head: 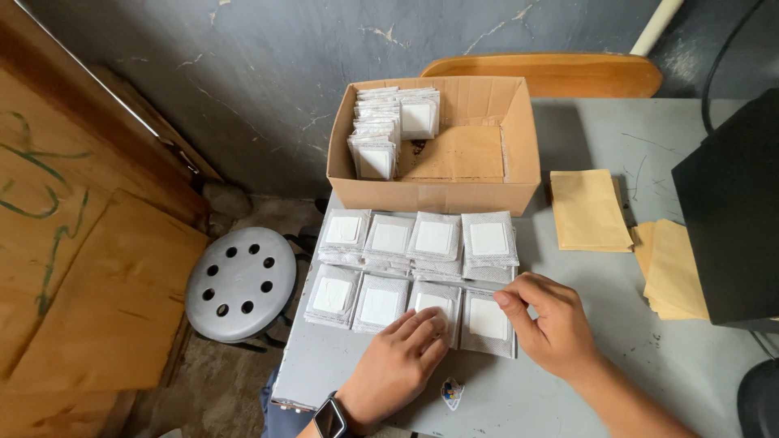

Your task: The person takes small white packets from a cardboard box and places them onto a table. They then pick up the packets and arrange them into neat stacks on the table surface.

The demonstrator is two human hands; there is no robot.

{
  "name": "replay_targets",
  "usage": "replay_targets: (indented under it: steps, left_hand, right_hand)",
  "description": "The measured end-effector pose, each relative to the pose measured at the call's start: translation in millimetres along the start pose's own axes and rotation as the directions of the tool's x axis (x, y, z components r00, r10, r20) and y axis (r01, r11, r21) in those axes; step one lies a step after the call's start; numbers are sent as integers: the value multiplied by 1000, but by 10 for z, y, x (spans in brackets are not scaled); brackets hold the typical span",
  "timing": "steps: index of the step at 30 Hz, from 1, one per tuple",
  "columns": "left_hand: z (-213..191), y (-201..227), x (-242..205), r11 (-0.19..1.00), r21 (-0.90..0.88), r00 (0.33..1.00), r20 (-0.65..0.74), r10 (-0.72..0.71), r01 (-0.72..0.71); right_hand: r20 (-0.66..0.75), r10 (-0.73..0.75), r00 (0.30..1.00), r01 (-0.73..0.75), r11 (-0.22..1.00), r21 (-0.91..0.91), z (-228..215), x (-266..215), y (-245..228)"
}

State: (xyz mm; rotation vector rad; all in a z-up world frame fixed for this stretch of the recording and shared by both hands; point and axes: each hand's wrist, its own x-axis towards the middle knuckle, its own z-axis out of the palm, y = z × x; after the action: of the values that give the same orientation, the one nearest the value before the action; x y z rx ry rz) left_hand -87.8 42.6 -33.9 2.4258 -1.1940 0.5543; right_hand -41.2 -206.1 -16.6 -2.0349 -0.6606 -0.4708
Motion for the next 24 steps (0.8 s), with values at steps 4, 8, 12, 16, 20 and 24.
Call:
replay_targets:
  steps: [4,8,12,16,20,24]
  left_hand:
    - [-47,11,60,999,49,1000,-21,17,-16]
    - [-219,0,236,1000,-8,999,13,30,-30]
    - [-290,-321,490,1000,14,996,-91,17,-16]
    - [-365,-996,960,992,98,969,-241,-49,75]
    - [-385,-1863,1315,926,276,956,-214,-203,259]
    - [-411,-2448,1548,743,449,727,254,-639,496]
  right_hand:
    - [-12,-21,1000,20,999,-36,-3,25,-12]
    - [-20,-70,997,69,997,-42,-3,38,-32]
    - [-37,-93,995,91,995,-43,11,49,-46]
    - [-43,-111,993,109,993,-46,14,62,-55]
    - [-63,-144,988,140,988,-68,-6,98,-63]
    - [-84,-161,983,154,985,-81,-35,131,-79]
